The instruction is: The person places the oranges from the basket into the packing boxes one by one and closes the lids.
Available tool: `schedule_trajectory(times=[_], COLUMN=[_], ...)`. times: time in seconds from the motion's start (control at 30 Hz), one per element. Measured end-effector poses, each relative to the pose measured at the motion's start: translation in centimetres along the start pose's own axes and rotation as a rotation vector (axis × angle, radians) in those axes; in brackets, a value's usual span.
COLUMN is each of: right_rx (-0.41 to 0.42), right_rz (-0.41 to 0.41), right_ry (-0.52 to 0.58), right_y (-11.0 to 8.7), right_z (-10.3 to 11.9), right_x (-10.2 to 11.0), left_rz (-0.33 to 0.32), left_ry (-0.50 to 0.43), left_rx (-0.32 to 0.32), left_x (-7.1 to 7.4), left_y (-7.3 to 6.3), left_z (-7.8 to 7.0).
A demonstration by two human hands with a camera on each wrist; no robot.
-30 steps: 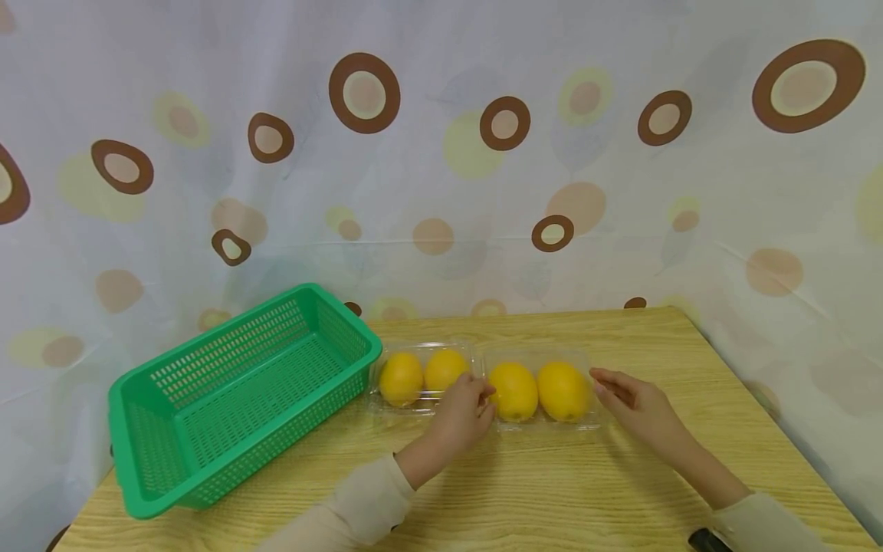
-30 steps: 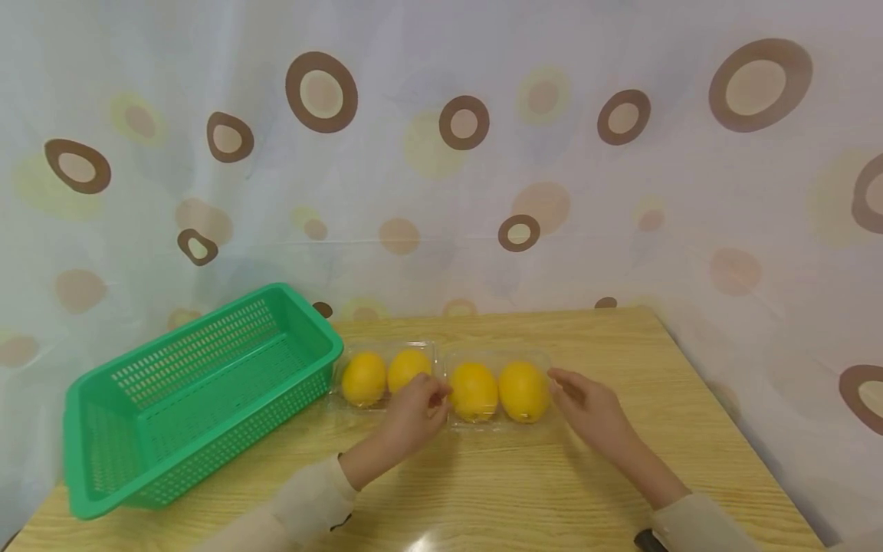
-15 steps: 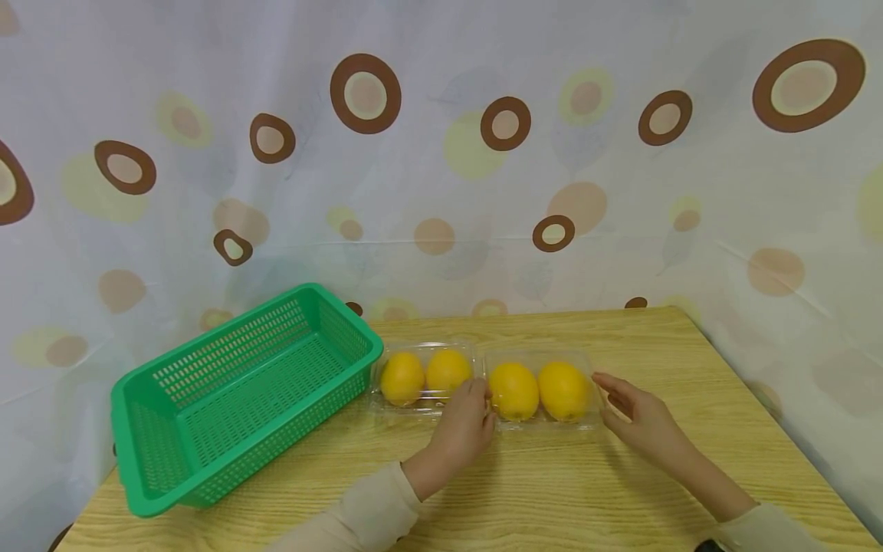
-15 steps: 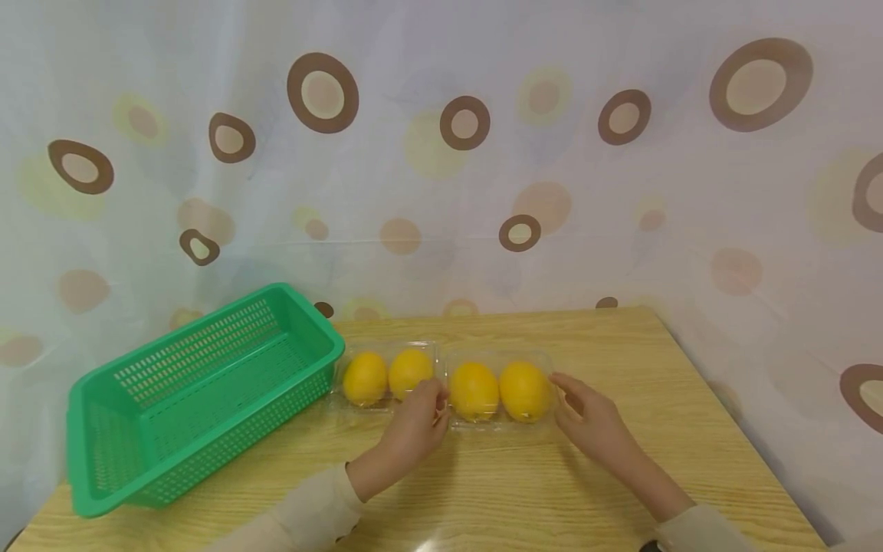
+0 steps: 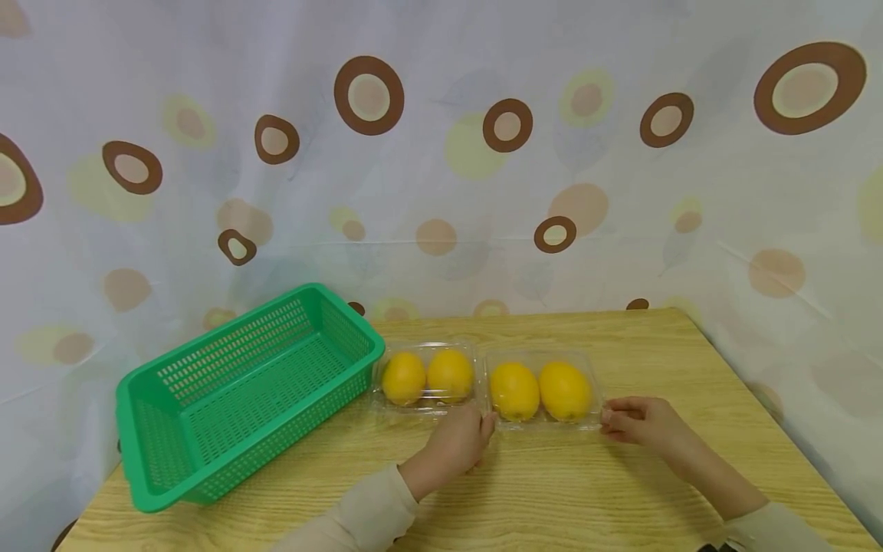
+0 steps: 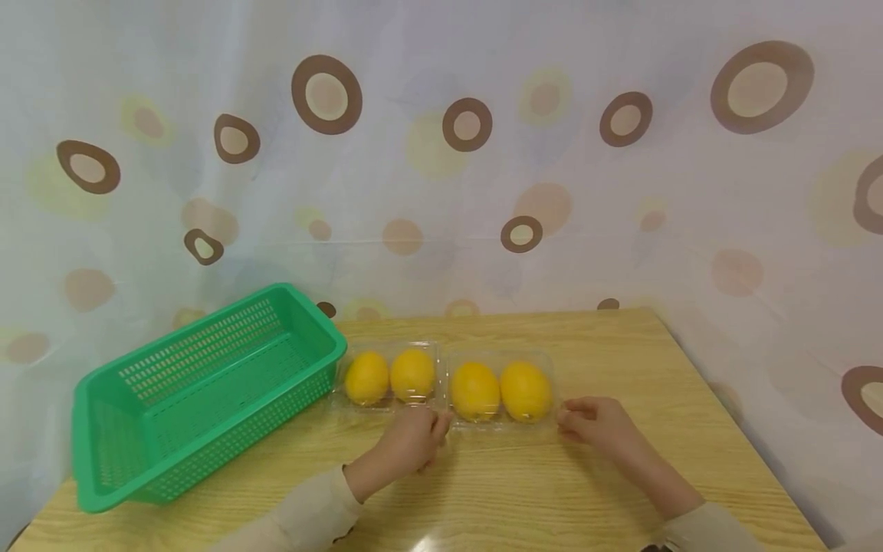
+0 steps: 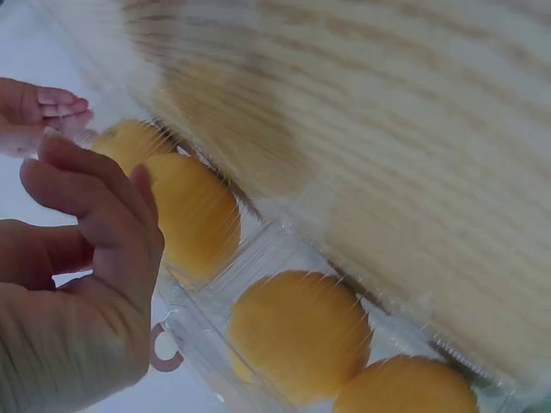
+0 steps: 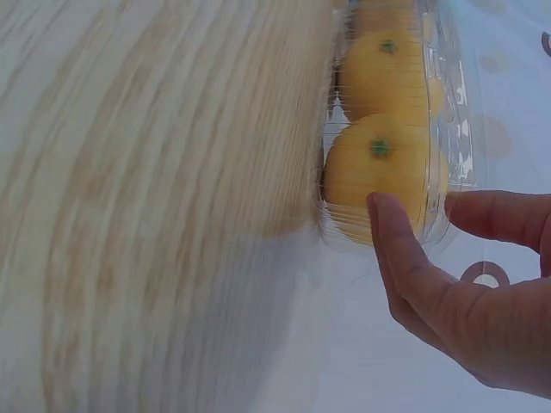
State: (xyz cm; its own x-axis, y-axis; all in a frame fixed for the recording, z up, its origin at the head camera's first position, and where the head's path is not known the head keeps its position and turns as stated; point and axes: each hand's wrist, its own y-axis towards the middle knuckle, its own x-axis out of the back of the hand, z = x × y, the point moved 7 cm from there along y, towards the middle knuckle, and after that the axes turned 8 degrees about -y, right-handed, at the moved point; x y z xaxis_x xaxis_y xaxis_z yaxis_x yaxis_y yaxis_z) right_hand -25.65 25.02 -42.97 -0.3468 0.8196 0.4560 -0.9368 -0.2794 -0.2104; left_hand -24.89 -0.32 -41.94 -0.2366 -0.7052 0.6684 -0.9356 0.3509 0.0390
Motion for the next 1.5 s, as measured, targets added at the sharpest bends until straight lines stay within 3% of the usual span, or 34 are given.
schedule_trajectory(times=[0.17, 0.3, 0.5, 0.9, 1.5], right_rx=[-0.012, -0.022, -0.057, -0.076, -0.068], right_rz=[0.06, 0.098, 0.123, 0.102, 0.091], right_ry=[0.101, 0.171, 0.247, 0.293, 0.367], right_y=[0.1, 0.1, 0.3, 1.0, 1.8], right_z=[-0.2, -0.3, -0.4, -0.8, -1.0], right_x=[-0.1, -0.3, -0.5, -0.1, -0.2], left_rz=[0.087, 0.124, 0.118, 0.098, 0.017], left_ry=[-0.419, -0.693, -0.95, -1.151, -1.14], left_rx=[0.161, 0.272, 0.386, 0.446, 0.439], left_x=[-1.5, -2.6, -3.7, -4.2, -4.0], left_y=[0.2, 0.1, 0.3, 0.7, 0.9], left_z=[1.8, 2.5, 2.8, 2.7, 2.9])
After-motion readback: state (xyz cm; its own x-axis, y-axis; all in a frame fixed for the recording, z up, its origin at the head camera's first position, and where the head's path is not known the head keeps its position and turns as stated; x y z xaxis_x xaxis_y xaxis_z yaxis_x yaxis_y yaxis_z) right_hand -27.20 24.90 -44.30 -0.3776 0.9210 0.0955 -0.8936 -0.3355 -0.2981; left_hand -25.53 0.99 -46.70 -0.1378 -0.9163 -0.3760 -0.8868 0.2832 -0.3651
